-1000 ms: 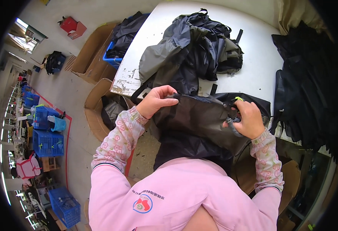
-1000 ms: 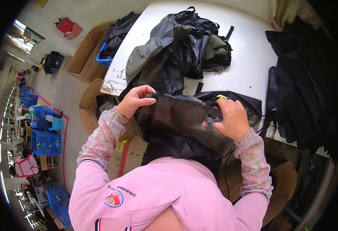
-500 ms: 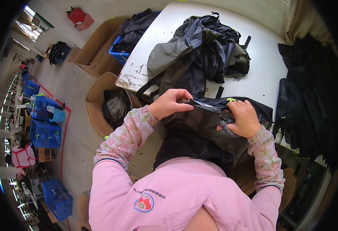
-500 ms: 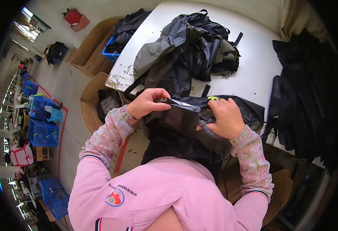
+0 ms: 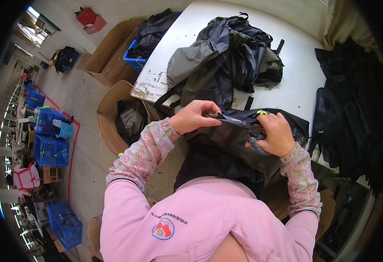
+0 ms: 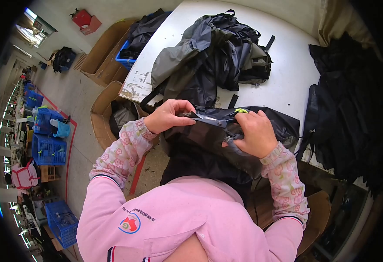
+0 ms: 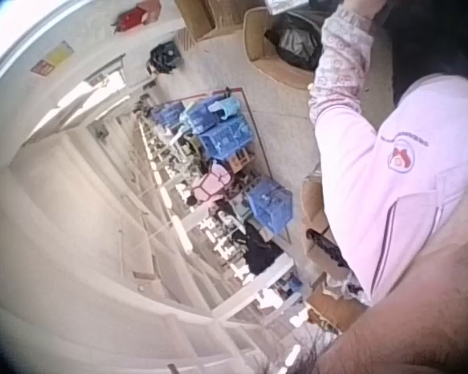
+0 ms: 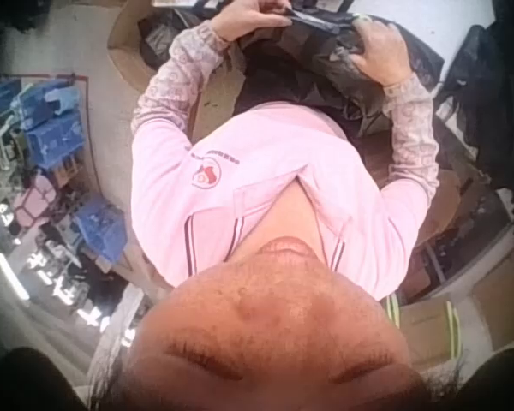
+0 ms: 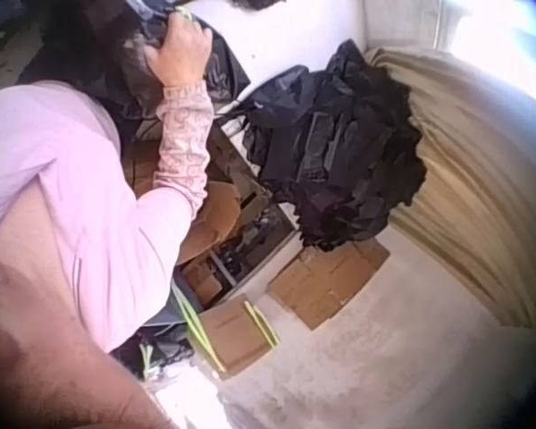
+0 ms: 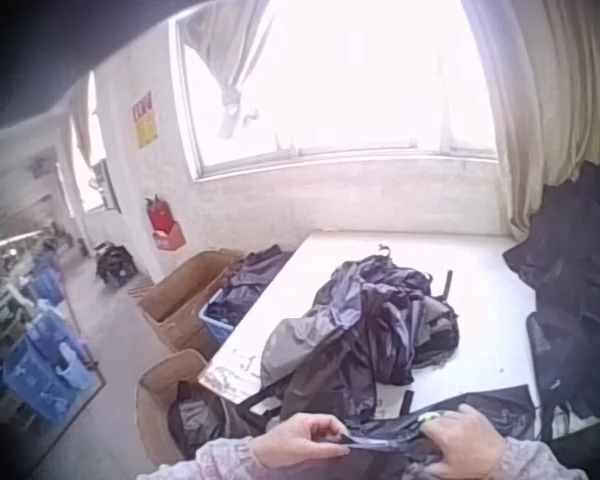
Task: Using scissors to trim and cut fabric pieces at a factory workbench.
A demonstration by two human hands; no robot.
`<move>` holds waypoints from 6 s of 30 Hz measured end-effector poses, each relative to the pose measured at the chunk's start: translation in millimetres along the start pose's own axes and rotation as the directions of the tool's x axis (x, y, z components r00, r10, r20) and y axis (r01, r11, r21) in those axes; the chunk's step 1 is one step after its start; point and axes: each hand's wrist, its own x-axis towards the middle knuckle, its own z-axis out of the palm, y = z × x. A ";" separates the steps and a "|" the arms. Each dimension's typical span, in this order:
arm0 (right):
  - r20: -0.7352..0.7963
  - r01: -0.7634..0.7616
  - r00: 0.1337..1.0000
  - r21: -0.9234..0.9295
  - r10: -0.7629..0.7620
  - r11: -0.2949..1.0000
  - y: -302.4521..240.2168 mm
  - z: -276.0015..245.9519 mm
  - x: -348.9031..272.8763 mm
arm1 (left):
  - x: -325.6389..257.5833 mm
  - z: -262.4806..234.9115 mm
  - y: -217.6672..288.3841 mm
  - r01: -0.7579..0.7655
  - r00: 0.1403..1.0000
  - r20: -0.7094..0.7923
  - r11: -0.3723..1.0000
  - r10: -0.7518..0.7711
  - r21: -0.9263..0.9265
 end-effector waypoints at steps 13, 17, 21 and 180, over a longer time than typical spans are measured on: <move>0.099 -0.028 0.995 0.086 0.020 0.996 7.4 8.0 -6.1 | 3.0 1.1 0.3 -0.027 0.998 0.063 0.995 0.021 0.096; 0.086 -0.087 0.993 0.115 0.077 0.990 7.6 7.2 -10.5 | 3.6 0.1 -2.7 -0.066 0.995 0.081 0.988 0.055 0.138; 0.142 -0.160 0.979 0.090 0.147 0.983 8.7 -1.3 -12.3 | 0.8 6.1 3.0 -0.062 0.996 0.066 0.988 0.052 0.143; -0.105 -0.544 0.355 0.785 0.929 0.296 53.7 -100.2 -299.9 | 5.1 -72.0 98.3 -0.415 0.910 -0.146 0.850 0.389 -0.323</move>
